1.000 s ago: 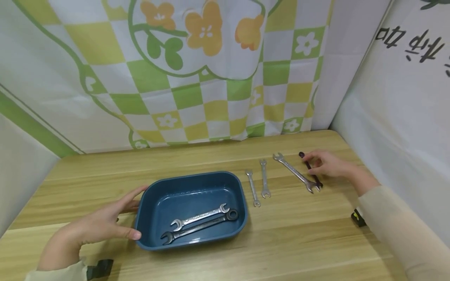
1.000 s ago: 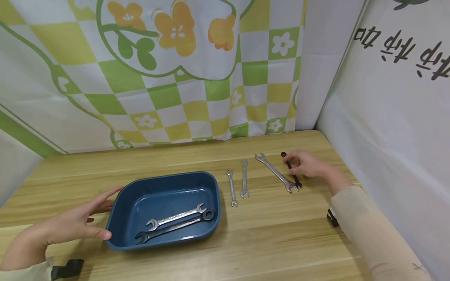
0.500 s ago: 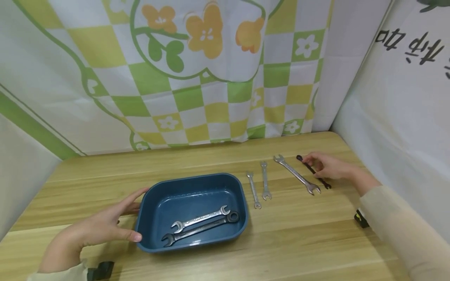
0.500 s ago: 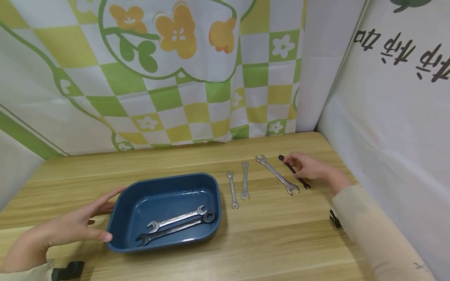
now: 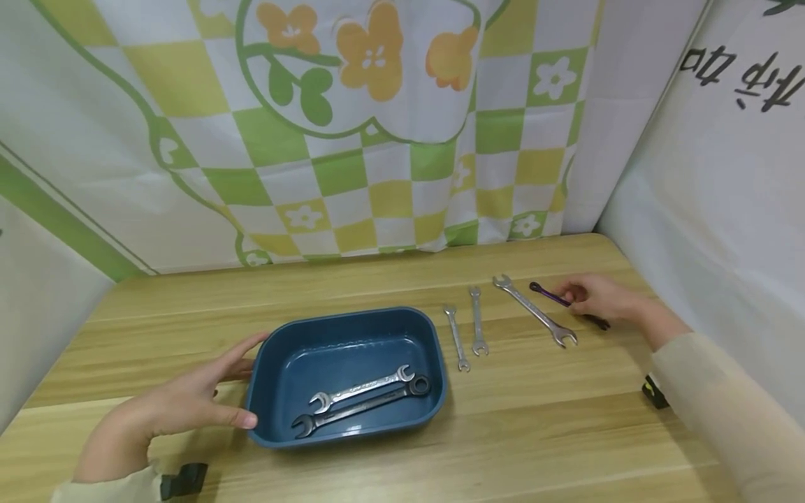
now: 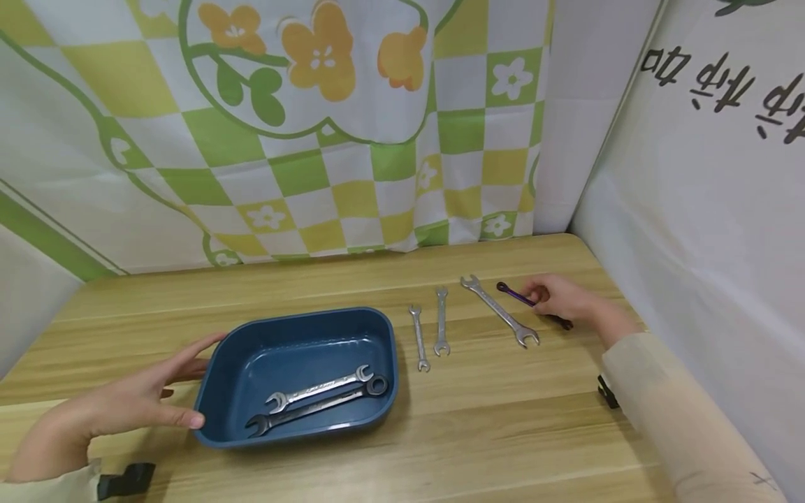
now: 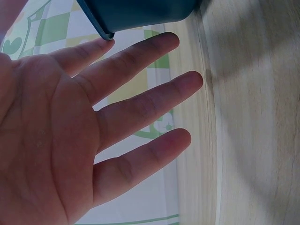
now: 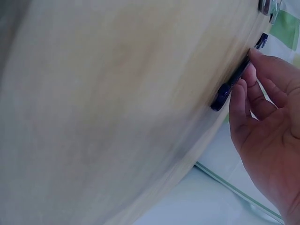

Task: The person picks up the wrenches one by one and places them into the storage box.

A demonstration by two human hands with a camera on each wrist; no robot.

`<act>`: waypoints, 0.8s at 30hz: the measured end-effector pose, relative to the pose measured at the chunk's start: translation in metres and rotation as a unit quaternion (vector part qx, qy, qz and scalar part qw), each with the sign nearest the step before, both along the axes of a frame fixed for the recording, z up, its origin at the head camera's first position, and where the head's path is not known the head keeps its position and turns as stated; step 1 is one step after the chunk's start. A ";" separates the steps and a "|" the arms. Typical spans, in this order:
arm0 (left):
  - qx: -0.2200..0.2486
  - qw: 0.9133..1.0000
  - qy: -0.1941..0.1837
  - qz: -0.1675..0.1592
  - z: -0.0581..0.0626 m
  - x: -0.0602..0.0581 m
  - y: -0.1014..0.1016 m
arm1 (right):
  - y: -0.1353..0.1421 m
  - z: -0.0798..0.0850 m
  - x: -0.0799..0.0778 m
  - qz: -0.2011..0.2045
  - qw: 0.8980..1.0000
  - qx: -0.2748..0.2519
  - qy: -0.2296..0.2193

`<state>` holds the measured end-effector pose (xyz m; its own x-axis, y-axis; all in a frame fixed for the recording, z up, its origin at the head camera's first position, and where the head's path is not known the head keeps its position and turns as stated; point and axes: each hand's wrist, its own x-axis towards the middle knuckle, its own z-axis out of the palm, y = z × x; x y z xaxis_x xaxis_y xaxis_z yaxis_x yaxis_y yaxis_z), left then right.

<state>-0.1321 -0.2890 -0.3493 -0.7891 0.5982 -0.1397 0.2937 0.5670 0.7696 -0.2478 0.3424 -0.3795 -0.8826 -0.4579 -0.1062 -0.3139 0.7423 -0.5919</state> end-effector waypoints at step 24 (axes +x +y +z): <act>0.001 1.000 0.000 -0.001 0.002 0.001 0.002 | -0.006 0.000 0.003 0.009 0.998 0.038 0.054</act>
<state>-0.1312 -0.2871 -0.3475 -0.7880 0.5999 -0.1383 0.2953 0.5654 0.7701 -0.2447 0.3367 -0.3796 -0.8821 -0.4688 -0.0469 -0.3868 0.7773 -0.4961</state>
